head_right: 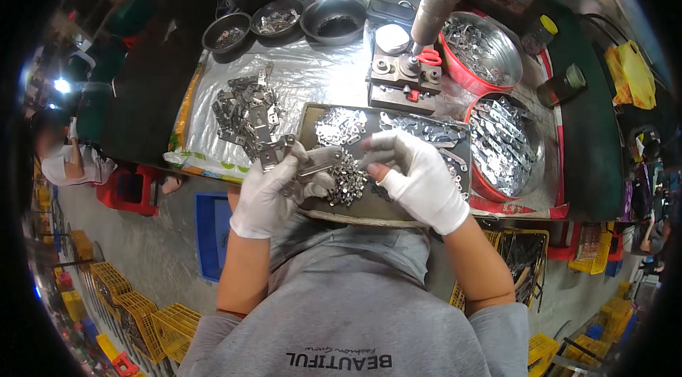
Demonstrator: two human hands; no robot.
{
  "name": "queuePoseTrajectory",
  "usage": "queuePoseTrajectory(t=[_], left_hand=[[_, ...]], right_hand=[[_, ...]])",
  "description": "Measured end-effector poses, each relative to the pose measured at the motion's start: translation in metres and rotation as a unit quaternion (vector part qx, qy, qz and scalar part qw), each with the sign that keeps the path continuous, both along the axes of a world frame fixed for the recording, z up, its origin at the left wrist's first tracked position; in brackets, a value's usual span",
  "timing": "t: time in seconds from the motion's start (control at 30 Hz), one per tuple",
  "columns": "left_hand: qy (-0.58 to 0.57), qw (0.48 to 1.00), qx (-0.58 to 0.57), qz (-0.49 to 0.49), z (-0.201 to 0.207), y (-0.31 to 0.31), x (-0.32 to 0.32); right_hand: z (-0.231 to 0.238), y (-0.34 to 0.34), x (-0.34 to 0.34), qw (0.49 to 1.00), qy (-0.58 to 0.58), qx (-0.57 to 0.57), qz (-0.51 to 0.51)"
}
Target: The person is assembling small metal components, possibly hinges or brackets, at a workbench in a metal fabrication facility.
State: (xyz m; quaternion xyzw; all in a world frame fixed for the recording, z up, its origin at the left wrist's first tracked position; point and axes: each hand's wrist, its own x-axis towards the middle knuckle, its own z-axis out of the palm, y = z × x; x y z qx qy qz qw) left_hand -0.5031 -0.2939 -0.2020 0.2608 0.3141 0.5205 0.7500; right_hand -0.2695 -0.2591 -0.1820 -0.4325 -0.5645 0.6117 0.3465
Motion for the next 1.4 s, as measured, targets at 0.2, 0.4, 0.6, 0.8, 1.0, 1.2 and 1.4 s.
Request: queuePoseTrajectory(t=[0.2,0.4,0.6,0.8,1.0,1.2,1.4], left_hand=[[-0.047,0.998,0.014,0.036,-0.016,-0.002,-0.006],[-0.014,0.999,0.018,0.025,-0.018,-0.003,-0.003],[0.007,0.999,0.017,0.026,-0.018,-0.007,-0.005],[0.013,0.999,0.006,0.042,-0.018,-0.007,0.001],[0.071,0.996,0.032,-0.051,-0.012,-0.005,0.012],[0.041,0.998,-0.016,-0.046,-0.012,-0.013,0.016],[0.054,0.997,0.008,-0.053,-0.003,-0.012,0.012]], right_hand=[[-0.015,-0.016,0.008,0.842,-0.383,0.378,0.022],[-0.03,-0.021,-0.003,0.756,-0.496,0.418,0.09],[-0.034,-0.02,-0.001,0.778,-0.468,0.41,0.089],[-0.024,-0.016,0.009,0.914,-0.322,0.248,-0.001],[-0.018,-0.016,-0.001,0.978,-0.148,0.127,-0.074],[-0.016,-0.011,-0.011,0.931,-0.17,0.322,-0.028],[-0.021,-0.011,-0.018,0.859,-0.199,0.465,-0.081]])
